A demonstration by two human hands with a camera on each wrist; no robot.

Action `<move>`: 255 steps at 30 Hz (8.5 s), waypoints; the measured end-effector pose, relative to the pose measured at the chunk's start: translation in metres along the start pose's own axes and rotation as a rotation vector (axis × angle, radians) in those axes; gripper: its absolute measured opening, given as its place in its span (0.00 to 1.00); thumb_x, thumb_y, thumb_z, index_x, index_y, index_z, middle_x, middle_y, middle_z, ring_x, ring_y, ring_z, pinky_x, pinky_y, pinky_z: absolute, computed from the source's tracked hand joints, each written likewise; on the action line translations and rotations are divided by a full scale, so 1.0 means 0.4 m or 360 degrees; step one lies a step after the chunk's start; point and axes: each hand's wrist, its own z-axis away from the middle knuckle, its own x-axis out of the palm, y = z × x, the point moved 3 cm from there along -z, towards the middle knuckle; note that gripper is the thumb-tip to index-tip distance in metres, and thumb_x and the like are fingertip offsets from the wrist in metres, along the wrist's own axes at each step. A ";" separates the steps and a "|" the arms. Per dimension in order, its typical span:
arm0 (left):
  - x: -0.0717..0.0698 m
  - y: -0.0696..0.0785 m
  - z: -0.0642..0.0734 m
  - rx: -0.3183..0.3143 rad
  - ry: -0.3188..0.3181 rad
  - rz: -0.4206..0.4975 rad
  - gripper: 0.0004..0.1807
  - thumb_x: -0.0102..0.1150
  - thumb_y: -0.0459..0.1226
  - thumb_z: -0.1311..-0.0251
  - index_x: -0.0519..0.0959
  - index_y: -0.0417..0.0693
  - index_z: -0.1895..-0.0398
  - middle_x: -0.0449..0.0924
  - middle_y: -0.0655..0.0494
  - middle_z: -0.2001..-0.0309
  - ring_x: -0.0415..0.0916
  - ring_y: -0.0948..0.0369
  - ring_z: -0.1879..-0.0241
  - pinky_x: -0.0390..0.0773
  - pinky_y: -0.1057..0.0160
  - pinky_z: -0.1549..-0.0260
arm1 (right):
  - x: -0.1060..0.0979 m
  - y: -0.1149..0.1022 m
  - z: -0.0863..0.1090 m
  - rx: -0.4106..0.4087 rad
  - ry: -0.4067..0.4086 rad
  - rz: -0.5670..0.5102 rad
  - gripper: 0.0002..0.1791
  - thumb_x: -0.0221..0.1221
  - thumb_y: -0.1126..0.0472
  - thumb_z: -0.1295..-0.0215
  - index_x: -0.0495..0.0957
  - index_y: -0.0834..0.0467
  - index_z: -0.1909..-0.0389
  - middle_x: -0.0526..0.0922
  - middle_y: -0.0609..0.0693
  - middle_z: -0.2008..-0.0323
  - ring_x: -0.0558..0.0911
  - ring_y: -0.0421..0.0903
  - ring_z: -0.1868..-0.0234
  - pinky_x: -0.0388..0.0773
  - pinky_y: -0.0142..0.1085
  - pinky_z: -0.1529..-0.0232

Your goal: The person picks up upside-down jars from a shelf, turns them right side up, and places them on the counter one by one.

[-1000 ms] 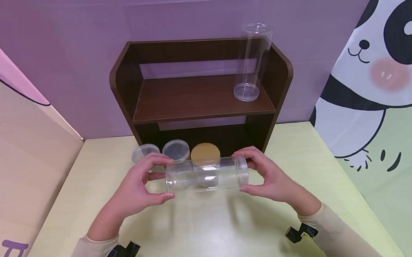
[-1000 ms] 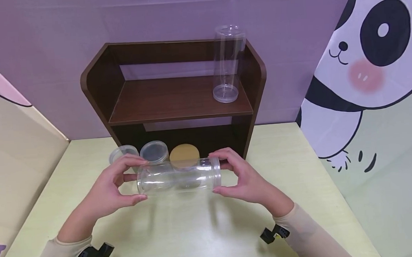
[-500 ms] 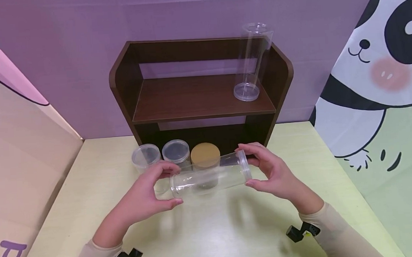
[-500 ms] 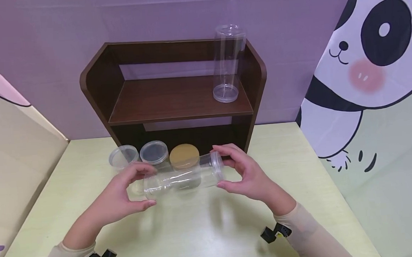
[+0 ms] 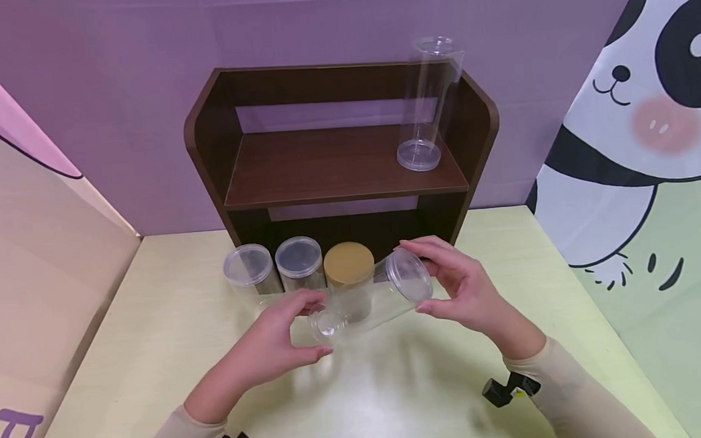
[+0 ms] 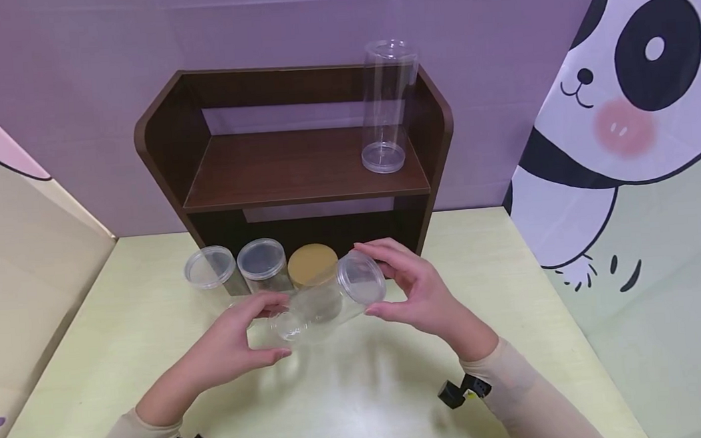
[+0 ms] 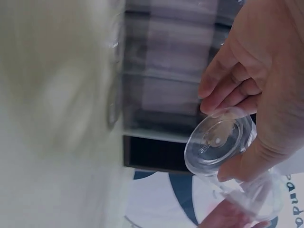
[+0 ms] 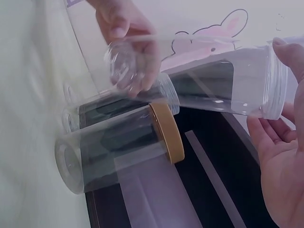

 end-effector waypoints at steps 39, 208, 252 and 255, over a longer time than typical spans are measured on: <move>0.153 -0.010 -0.074 0.0030 -0.0315 0.0326 0.42 0.89 0.37 0.47 0.78 0.56 0.28 0.81 0.65 0.35 0.78 0.59 0.35 0.82 0.51 0.33 | 0.080 0.011 -0.055 0.0015 -0.0283 -0.0062 0.40 0.78 0.61 0.33 0.72 0.72 0.27 0.77 0.61 0.32 0.79 0.53 0.32 0.78 0.43 0.27; 0.049 0.060 -0.073 0.0220 -0.0273 0.0290 0.19 0.78 0.37 0.31 0.85 0.51 0.40 0.87 0.61 0.45 0.85 0.55 0.43 0.84 0.52 0.36 | -0.209 0.167 -0.005 0.0162 0.1285 0.0974 0.12 0.71 0.68 0.26 0.93 0.58 0.45 0.92 0.54 0.55 0.87 0.39 0.51 0.85 0.21 0.57; -0.064 0.362 -0.660 -0.0164 0.0483 0.0254 0.66 0.85 0.37 0.41 0.45 0.67 0.10 0.60 0.51 0.18 0.70 0.50 0.26 0.79 0.51 0.29 | -0.201 0.175 -0.003 0.0077 0.1291 0.1090 0.14 0.70 0.72 0.27 0.91 0.63 0.43 0.92 0.59 0.51 0.89 0.54 0.49 0.81 0.16 0.57; -0.061 0.357 -0.667 -0.0173 0.0493 0.0245 0.65 0.84 0.35 0.40 0.47 0.65 0.10 0.61 0.51 0.18 0.68 0.51 0.24 0.77 0.52 0.27 | -0.199 0.178 -0.005 0.0085 0.1301 0.1109 0.15 0.70 0.74 0.28 0.90 0.65 0.43 0.91 0.61 0.52 0.89 0.56 0.49 0.79 0.15 0.57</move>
